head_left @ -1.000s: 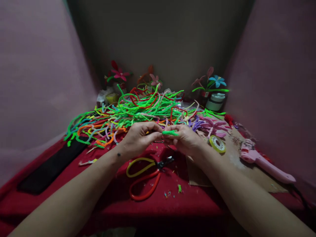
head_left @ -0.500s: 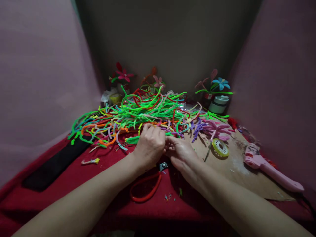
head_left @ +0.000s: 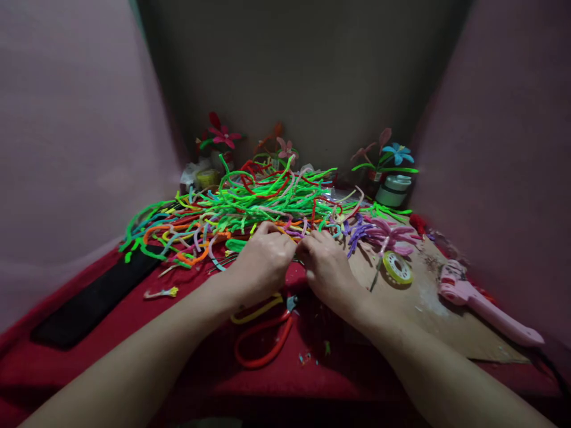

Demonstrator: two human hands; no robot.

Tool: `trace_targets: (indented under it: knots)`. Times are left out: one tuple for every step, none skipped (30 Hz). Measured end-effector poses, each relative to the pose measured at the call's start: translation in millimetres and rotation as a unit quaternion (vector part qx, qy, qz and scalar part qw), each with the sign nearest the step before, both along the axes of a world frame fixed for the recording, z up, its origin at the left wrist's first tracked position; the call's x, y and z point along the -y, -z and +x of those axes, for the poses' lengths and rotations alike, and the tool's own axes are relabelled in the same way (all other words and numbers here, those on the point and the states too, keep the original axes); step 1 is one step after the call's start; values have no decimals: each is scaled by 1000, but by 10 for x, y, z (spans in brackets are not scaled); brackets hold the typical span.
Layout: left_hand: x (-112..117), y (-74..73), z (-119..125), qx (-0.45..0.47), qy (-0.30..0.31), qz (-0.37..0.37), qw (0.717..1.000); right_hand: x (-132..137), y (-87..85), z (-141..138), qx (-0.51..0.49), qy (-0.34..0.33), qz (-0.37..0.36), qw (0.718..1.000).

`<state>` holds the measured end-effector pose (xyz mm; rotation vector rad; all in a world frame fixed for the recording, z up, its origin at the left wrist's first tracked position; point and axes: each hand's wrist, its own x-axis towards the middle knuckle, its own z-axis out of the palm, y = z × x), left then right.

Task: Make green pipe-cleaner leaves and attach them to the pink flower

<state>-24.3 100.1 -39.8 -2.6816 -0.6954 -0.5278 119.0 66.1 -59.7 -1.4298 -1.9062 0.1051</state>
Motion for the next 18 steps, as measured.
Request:
trace_targets:
  knots:
    - [-24, -27, -31, 12, 26, -14, 999, -20, -39, 37, -53, -20, -28, 998]
    - [-43, -49, -57, 24, 53, -26, 998, -44, -73, 79, -125, -47, -89, 987]
    - [-58, -63, -78, 36, 78, -36, 996, -70, -101, 121, -210, -88, -180, 957]
    - [-68, -70, -92, 47, 98, -46, 993, -95, -118, 163, -298, -119, -255, 912]
    - [-73, -70, -100, 56, 113, -54, 991, -117, -124, 199, -366, -144, -322, 861]
    - [-76, -65, -103, 63, 123, -59, 989, -136, -119, 228, -422, -160, -374, 810]
    - [-77, -58, -103, 69, 131, -59, 987, -151, -105, 248, -466, -170, -410, 766]
    - [-77, -52, -101, 72, 137, -56, 986, -163, -85, 260, -495, -179, -435, 730]
    - [-78, -48, -98, 73, 140, -52, 986, -170, -63, 264, -517, -188, -450, 703]
    - [-80, -49, -96, 76, 142, -49, 986, -175, -40, 263, -532, -199, -457, 684]
    - [-83, -55, -96, 77, 143, -48, 985, -176, -19, 258, -543, -210, -458, 671]
    - [-87, -65, -98, 78, 144, -51, 985, -175, -1, 253, -548, -220, -458, 665]
    - [-93, -77, -102, 77, 144, -55, 985, -172, 13, 248, -549, -229, -456, 662]
    - [-100, -88, -108, 76, 147, -59, 984, -168, 24, 246, -550, -236, -454, 661]
    - [-109, -97, -116, 75, 152, -63, 984, -162, 34, 244, -549, -244, -454, 658]
    - [-119, -102, -123, 74, 156, -68, 983, -157, 41, 244, -547, -256, -456, 654]
    - [-129, -102, -131, 76, 159, -73, 982, -152, 47, 244, -545, -270, -459, 648]
    - [-139, -99, -137, 81, 162, -77, 980, -147, 51, 242, -544, -285, -461, 640]
